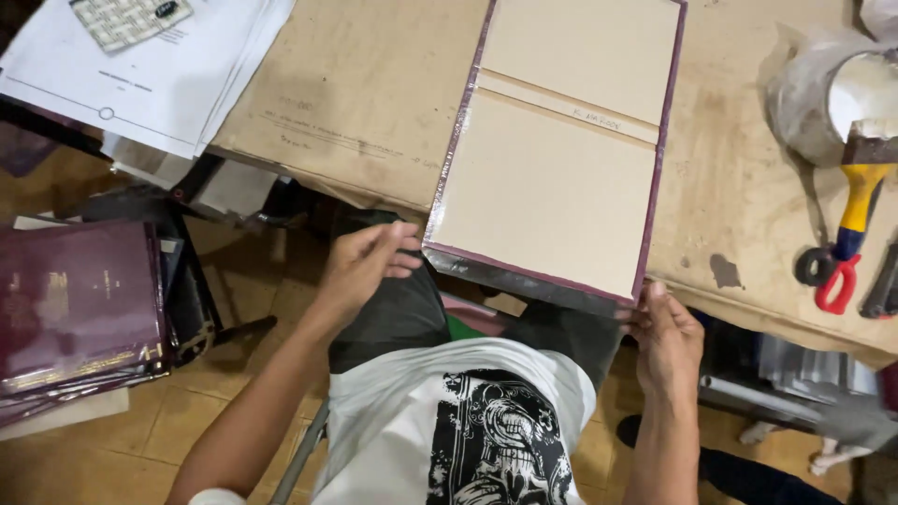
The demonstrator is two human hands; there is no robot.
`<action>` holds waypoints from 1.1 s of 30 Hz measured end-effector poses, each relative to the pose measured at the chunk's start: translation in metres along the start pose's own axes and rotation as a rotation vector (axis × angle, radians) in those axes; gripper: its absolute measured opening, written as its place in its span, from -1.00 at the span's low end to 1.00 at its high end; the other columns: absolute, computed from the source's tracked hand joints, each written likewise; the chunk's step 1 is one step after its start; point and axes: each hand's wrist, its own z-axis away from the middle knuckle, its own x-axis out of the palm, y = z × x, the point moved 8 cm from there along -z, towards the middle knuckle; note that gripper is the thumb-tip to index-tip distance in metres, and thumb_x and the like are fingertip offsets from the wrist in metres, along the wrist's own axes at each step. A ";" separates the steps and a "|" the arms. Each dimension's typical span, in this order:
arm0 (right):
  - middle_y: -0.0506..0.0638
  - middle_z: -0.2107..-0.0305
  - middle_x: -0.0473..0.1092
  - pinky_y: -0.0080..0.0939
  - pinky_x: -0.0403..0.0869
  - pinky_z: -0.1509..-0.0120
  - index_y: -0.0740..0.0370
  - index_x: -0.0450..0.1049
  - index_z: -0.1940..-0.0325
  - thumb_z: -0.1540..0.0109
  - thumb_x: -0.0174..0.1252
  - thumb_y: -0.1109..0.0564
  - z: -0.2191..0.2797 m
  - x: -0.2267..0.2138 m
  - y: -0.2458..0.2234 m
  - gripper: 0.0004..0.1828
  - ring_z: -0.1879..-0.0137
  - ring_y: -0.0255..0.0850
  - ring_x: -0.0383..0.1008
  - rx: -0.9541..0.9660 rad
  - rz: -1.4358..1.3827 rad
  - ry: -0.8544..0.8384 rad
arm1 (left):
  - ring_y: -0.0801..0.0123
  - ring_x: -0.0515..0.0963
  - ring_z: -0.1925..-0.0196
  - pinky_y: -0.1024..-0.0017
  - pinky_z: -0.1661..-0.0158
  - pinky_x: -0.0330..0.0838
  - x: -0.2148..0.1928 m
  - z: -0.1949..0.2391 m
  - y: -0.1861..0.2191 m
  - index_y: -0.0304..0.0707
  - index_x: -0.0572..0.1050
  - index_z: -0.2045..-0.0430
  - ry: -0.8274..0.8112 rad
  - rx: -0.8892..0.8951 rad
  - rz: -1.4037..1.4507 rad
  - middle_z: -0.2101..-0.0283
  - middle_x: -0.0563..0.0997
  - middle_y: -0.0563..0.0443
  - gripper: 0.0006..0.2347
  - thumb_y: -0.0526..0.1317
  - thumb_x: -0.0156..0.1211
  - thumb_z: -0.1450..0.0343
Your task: Applying a protective plastic cover to a book cover using glue and a cutter
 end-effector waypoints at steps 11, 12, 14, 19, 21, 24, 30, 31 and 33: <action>0.11 0.64 0.44 -0.32 0.46 0.47 0.25 0.57 0.30 -0.35 0.24 0.06 -0.001 0.007 -0.044 -0.77 0.55 -0.20 0.48 -0.046 0.136 0.047 | 0.23 0.62 0.64 0.41 0.58 0.57 0.032 -0.030 0.045 -0.47 0.64 0.34 -0.048 0.119 -0.153 0.52 0.62 -0.34 -0.82 -0.26 0.19 -0.52; 0.11 0.64 0.44 -0.32 0.46 0.47 0.25 0.57 0.30 -0.35 0.24 0.06 -0.006 0.007 -0.054 -0.77 0.55 -0.20 0.48 -0.054 0.133 0.056 | 0.23 0.62 0.64 0.41 0.58 0.57 0.039 -0.033 0.056 -0.47 0.64 0.34 -0.056 0.127 -0.153 0.52 0.62 -0.34 -0.82 -0.26 0.19 -0.52; 0.04 0.58 0.50 -0.34 0.47 0.43 0.18 0.62 0.32 -0.34 0.24 0.04 -0.015 0.012 -0.076 -0.78 0.49 -0.25 0.53 -0.083 0.291 0.064 | 0.28 0.66 0.60 0.44 0.55 0.60 0.046 -0.038 0.081 -0.36 0.68 0.26 -0.006 0.159 -0.326 0.46 0.67 -0.27 -0.84 -0.23 0.27 -0.47; 0.07 0.57 0.46 -0.18 0.43 0.28 0.16 0.63 0.30 -0.40 0.17 0.11 -0.020 0.011 -0.106 -0.78 0.35 -0.24 0.47 -0.389 0.644 0.106 | -0.01 0.70 0.37 0.21 0.43 0.58 0.049 -0.032 0.107 -0.48 0.67 0.18 0.087 0.479 -0.643 0.37 0.68 -0.34 -0.83 -0.27 0.30 -0.52; 0.16 0.52 0.50 -0.08 0.46 0.20 0.17 0.64 0.24 -0.45 0.14 0.10 -0.012 0.013 -0.120 -0.75 0.30 -0.13 0.55 -0.475 0.721 0.164 | -0.02 0.71 0.30 0.21 0.36 0.60 0.045 -0.033 0.108 -0.49 0.67 0.15 0.111 0.515 -0.659 0.33 0.69 -0.35 -0.84 -0.30 0.29 -0.52; 0.01 0.39 0.51 -0.28 0.60 0.10 0.17 0.58 0.06 -0.46 0.10 0.09 -0.020 0.017 -0.119 -0.82 0.29 -0.32 0.51 -0.299 0.364 0.104 | -0.26 0.61 -0.03 -0.01 0.04 0.55 0.049 -0.041 0.112 -0.53 0.53 -0.07 0.060 0.478 -0.509 0.04 0.62 -0.52 -0.72 -0.31 0.20 -0.52; 0.09 0.00 0.50 -0.16 0.55 -0.32 0.29 0.44 -0.19 -0.37 0.18 0.11 -0.033 0.035 -0.110 -0.66 -0.11 -0.15 0.61 -0.090 -0.041 -0.046 | -0.28 0.40 -0.31 -0.04 -0.25 0.35 0.067 -0.046 0.100 -0.48 0.24 -0.33 -0.114 0.309 -0.155 -0.25 0.36 -0.71 -0.58 -0.33 0.05 -0.54; 0.11 -0.03 0.49 -0.13 0.52 -0.36 0.29 0.43 -0.22 -0.37 0.18 0.08 -0.035 0.037 -0.111 -0.63 -0.14 -0.15 0.58 -0.084 -0.042 -0.062 | -0.29 0.41 -0.30 -0.05 -0.22 0.37 0.067 -0.045 0.100 -0.50 0.25 -0.32 -0.116 0.314 -0.124 -0.24 0.37 -0.72 -0.59 -0.35 0.02 -0.54; 0.12 -0.06 0.47 -0.10 0.48 -0.40 0.29 0.42 -0.24 -0.37 0.19 0.06 -0.044 0.037 -0.108 -0.60 -0.18 -0.15 0.56 -0.081 -0.040 -0.076 | -0.30 0.43 -0.29 -0.05 -0.20 0.38 0.070 -0.044 0.101 -0.51 0.25 -0.32 -0.120 0.322 -0.088 -0.23 0.37 -0.73 -0.60 -0.37 0.00 -0.54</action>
